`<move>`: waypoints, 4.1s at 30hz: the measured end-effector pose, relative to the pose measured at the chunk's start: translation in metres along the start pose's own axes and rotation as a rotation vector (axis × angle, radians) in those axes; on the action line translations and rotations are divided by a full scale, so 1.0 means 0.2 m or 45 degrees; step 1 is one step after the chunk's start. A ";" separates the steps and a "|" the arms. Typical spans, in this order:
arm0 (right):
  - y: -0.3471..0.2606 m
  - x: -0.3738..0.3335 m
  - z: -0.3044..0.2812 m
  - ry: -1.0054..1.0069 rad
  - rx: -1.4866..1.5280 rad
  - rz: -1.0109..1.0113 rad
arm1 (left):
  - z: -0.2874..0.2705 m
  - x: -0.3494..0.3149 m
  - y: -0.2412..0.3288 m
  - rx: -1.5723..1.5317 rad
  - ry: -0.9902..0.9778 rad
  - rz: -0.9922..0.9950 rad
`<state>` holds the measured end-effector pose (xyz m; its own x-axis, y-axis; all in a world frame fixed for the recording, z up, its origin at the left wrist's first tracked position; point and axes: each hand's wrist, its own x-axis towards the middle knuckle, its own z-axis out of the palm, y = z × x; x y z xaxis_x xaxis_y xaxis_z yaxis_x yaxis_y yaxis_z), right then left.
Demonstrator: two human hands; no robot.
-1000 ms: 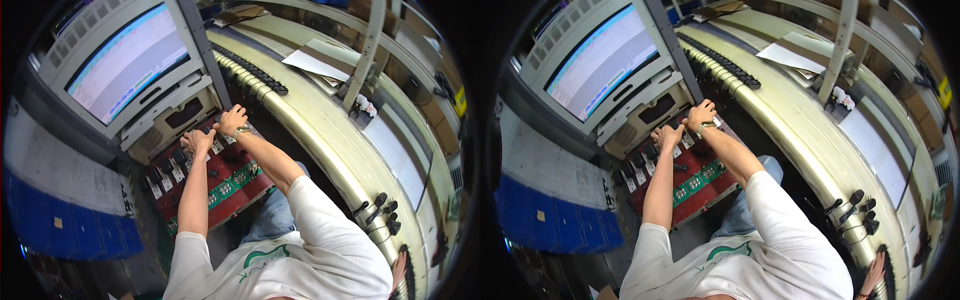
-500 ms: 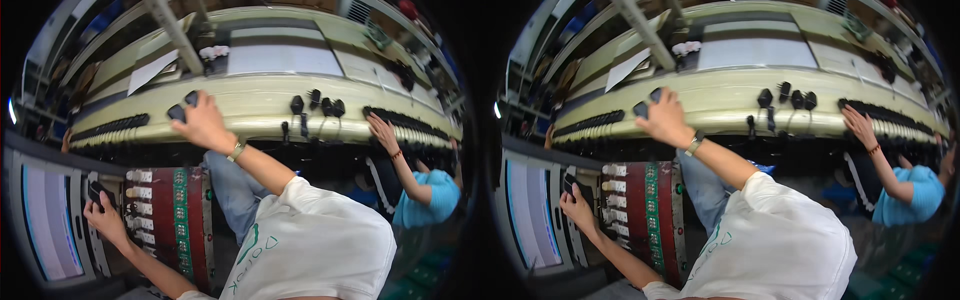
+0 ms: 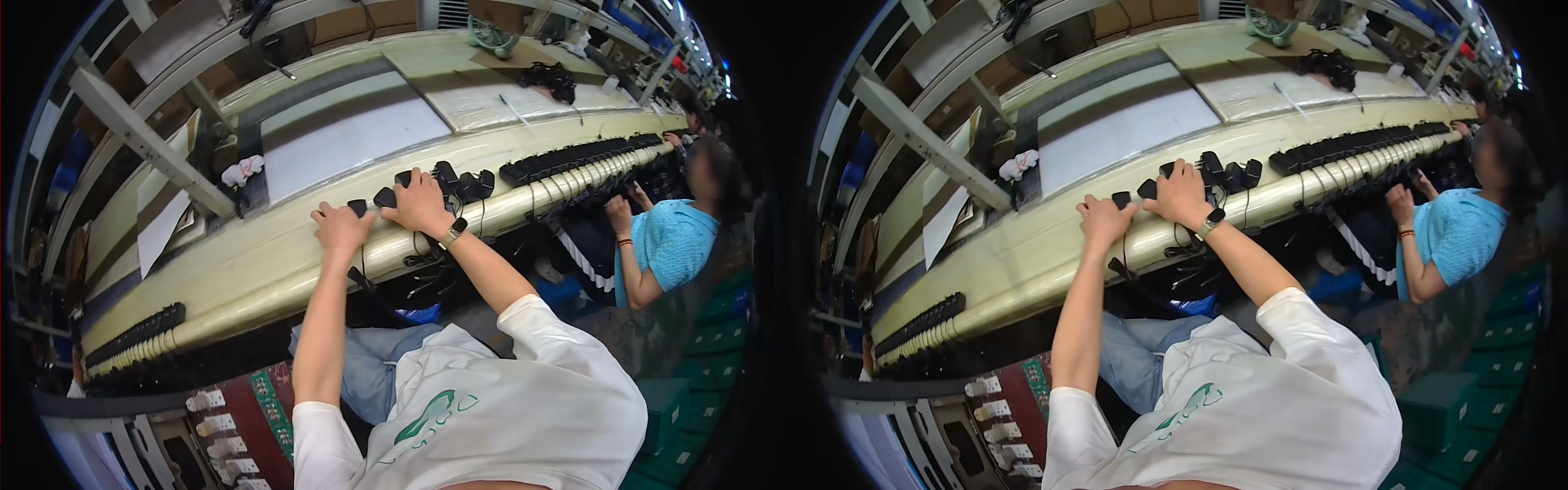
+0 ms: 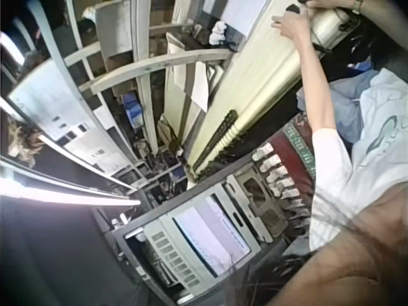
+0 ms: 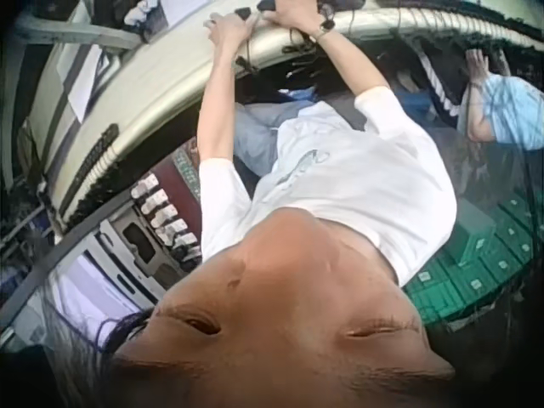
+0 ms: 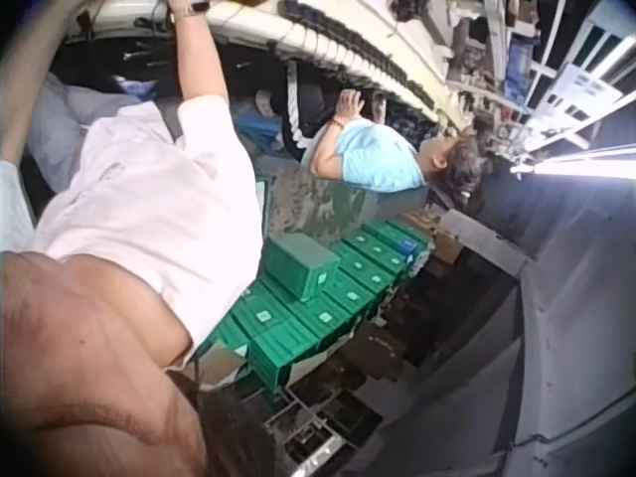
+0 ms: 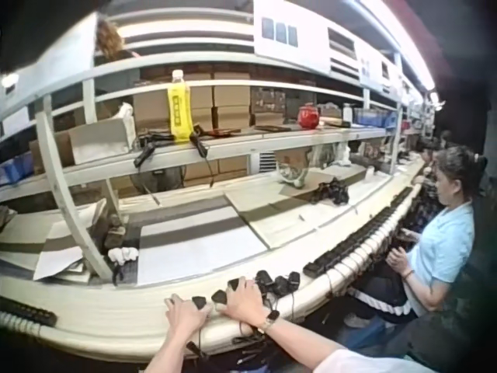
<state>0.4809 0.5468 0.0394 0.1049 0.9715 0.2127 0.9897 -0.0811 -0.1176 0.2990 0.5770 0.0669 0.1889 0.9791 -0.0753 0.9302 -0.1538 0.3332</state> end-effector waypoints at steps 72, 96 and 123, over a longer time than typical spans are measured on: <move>-0.90 -0.95 -0.16 -3.209 2.336 -1.190 | -0.09 -2.90 -0.40 -1.924 0.727 -0.330; -3.05 -1.02 -0.16 -0.296 0.722 -1.999 | -0.08 -2.56 -0.73 -1.940 1.937 -0.835; -1.98 -0.63 -0.08 -1.816 2.218 -0.199 | -0.62 -2.16 -1.96 -0.119 1.028 -1.637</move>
<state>0.0778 0.4527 0.0738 -0.8449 0.4886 -0.2176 -0.1240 -0.5747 -0.8089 -0.1860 0.2309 0.0855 -0.9553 0.2509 0.1562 0.2956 0.8123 0.5029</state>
